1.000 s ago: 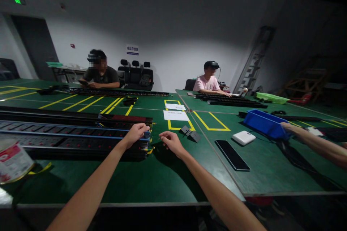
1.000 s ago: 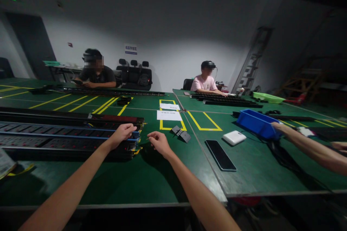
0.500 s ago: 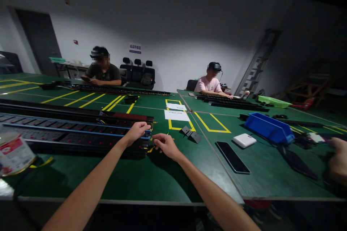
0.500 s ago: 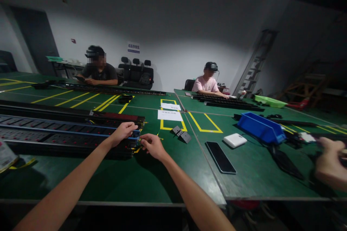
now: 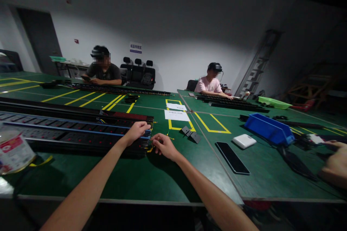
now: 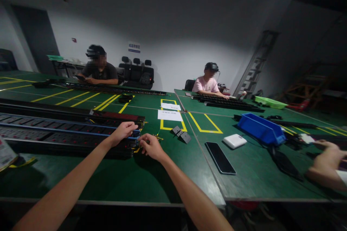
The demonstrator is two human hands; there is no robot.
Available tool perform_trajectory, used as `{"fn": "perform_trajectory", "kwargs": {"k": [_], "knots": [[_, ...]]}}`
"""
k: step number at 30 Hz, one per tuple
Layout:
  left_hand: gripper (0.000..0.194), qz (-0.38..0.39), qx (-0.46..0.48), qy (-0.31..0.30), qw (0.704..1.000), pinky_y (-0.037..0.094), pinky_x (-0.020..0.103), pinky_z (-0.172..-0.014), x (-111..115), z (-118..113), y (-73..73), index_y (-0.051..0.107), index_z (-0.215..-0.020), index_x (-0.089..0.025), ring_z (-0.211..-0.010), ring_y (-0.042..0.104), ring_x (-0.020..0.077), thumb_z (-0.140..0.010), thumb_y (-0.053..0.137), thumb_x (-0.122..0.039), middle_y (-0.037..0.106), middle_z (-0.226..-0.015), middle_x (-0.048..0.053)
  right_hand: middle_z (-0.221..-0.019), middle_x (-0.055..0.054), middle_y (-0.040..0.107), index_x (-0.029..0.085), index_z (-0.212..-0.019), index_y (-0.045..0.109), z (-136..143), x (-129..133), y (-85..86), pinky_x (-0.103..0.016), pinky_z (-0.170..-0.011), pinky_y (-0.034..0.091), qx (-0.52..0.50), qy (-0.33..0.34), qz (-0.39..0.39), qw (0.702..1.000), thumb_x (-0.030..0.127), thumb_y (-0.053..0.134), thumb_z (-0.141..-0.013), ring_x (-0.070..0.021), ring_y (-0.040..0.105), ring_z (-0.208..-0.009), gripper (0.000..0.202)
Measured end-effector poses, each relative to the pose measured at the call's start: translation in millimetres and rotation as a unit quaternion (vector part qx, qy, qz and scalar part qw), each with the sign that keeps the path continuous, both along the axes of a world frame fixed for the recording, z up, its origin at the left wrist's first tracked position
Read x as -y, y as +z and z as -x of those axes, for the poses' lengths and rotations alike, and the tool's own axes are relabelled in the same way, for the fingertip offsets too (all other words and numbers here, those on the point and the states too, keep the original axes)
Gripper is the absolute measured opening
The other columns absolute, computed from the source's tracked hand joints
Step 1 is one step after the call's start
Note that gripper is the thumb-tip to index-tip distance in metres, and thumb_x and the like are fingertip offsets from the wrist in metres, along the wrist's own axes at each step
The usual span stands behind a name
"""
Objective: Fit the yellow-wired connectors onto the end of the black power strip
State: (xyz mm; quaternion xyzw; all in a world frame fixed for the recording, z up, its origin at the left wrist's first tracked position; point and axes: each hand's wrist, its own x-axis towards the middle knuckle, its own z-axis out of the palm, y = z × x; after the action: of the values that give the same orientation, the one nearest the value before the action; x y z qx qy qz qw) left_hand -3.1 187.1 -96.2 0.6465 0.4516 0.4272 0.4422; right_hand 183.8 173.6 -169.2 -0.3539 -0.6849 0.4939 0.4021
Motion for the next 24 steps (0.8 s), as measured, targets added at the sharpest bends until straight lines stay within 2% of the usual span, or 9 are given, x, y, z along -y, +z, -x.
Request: {"fn": "perform_trajectory", "kwargs": {"k": [4,11,19,24], "knots": [[0.047,0.000,0.002,-0.002,1.000,0.018,0.022,-0.046,-0.6,0.5,-1.1,0.040,-0.061,-0.021,-0.043,0.027,0.0053,-0.073,0.065,-0.059,0.036,-0.048,-0.010,-0.078,0.003,0.060,0.019,-0.102,0.060,0.5,-1.0,0.7,-0.016,-0.036,0.039,-0.010,-0.011,-0.004,1.000,0.039,0.061,-0.087,-0.0077,0.057,-0.047,0.025],[0.049,-0.004,0.004,-0.001,1.000,0.019,0.022,-0.047,0.5,-0.8,1.2,0.039,-0.060,-0.022,-0.044,0.028,0.0058,-0.072,0.067,-0.060,0.035,-0.047,-0.009,-0.080,0.001,0.063,0.016,-0.103,0.065,0.2,-0.1,5.1,-0.016,-0.037,0.038,0.033,0.002,-0.014,0.999,0.030,0.057,-0.091,-0.0064,0.052,-0.046,0.020],[0.048,-0.001,0.002,0.001,1.000,0.020,0.022,-0.047,2.0,-0.9,2.2,0.040,-0.060,-0.022,-0.044,0.029,0.0060,-0.071,0.067,-0.060,0.037,-0.047,-0.009,-0.083,-0.001,0.062,0.015,-0.106,0.067,-0.3,-0.4,7.9,-0.016,-0.039,0.036,0.053,0.025,-0.003,0.998,0.042,0.048,-0.099,-0.0062,0.052,-0.049,0.033],[0.049,-0.004,0.002,0.000,1.000,0.021,0.022,-0.048,1.1,-0.5,1.1,0.041,-0.060,-0.021,-0.044,0.030,0.0063,-0.071,0.067,-0.060,0.037,-0.047,-0.009,-0.081,-0.001,0.060,0.015,-0.108,0.069,-1.4,-1.5,7.3,-0.017,-0.038,0.036,0.061,0.021,-0.006,0.998,0.049,0.045,-0.100,-0.0071,0.051,-0.050,0.042]]}}
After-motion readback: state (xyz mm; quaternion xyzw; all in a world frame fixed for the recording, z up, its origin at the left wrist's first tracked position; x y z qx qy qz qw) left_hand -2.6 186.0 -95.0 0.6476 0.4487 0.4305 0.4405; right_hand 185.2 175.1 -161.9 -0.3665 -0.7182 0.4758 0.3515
